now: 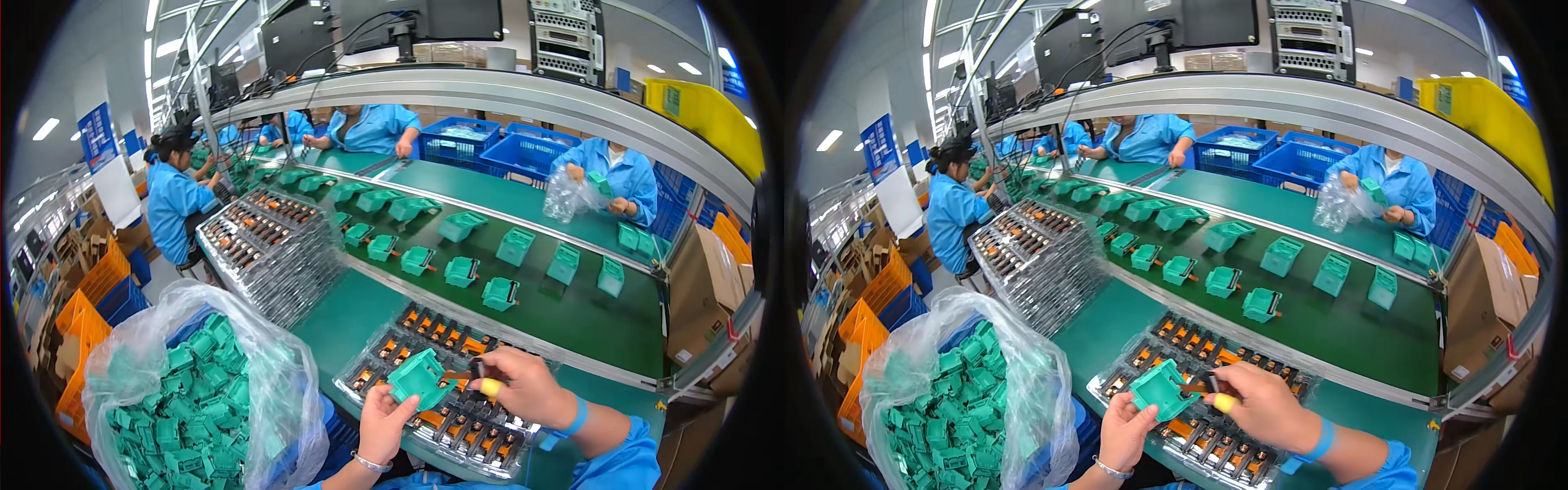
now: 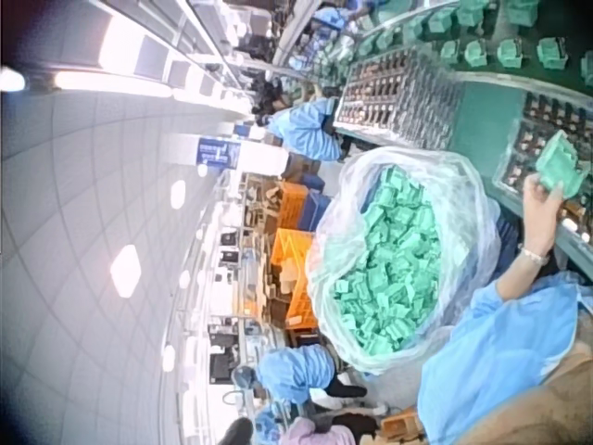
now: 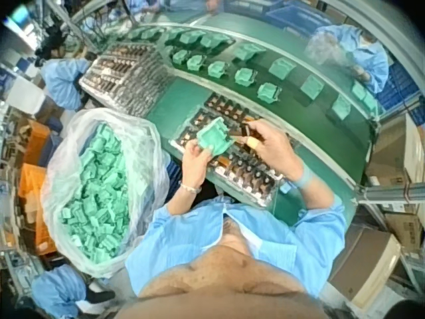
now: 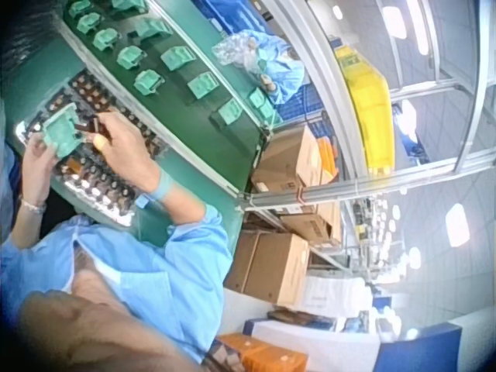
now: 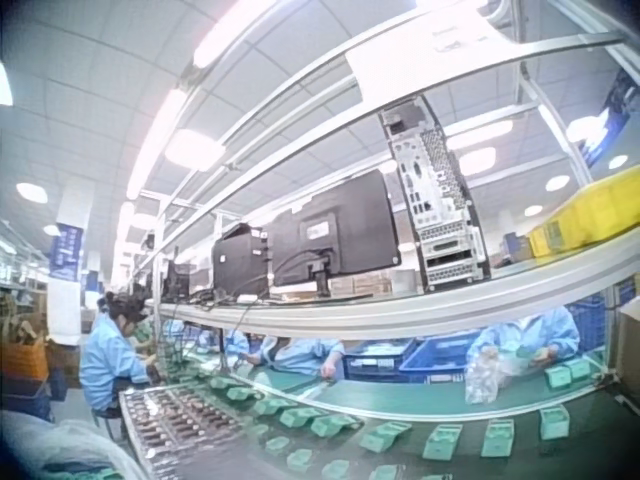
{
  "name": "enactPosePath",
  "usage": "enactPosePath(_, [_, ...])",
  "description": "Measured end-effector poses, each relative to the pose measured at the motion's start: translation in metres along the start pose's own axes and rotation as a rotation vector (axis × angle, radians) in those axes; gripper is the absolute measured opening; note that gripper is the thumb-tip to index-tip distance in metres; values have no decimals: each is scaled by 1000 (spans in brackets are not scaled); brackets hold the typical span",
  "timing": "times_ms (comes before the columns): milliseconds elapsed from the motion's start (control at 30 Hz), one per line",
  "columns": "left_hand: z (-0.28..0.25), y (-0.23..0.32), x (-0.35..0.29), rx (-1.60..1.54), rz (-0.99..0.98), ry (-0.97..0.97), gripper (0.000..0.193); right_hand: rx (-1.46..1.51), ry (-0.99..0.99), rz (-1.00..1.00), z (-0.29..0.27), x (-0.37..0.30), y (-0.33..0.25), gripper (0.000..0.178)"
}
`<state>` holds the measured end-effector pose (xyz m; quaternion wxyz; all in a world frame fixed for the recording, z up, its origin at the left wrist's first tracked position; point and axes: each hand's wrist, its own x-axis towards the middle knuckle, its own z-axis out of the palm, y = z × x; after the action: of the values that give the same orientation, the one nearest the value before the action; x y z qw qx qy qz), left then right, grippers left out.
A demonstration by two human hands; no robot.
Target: The person assembles small electronic components by hand, inserting yellow electronic components into green plastic housings.
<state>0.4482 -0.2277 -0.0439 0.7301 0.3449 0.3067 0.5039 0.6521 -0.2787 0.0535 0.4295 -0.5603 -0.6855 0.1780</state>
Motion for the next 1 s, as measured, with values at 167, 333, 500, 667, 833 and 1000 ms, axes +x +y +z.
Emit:
enactPosePath(167, [11, -2, -5, 119, 58, -39, 36, -115, -87, -11, 3, 6, 9, 26])
enactPosePath(333, [16, -5, -7, 176, 90, -87, 34, -82, -131, 42, 10, 8, 17, 20])
enactPosePath(500, [22, 0, -8, 187, 62, -127, 34, -15, -199, 200, 5, 11, 28, 24])
enactPosePath(667, [19, 6, -1, 181, -124, -118, 33, 521, -252, 434, 0, 9, 44, 18])
enactPosePath(833, [33, 5, -3, 190, 50, -180, 33, 251, -193, 294, -7, 3, 39, 23])
enactPosePath(1000, [29, 8, 2, 158, 10, -151, 33, 302, -134, 339, -15, 5, 35, 26])
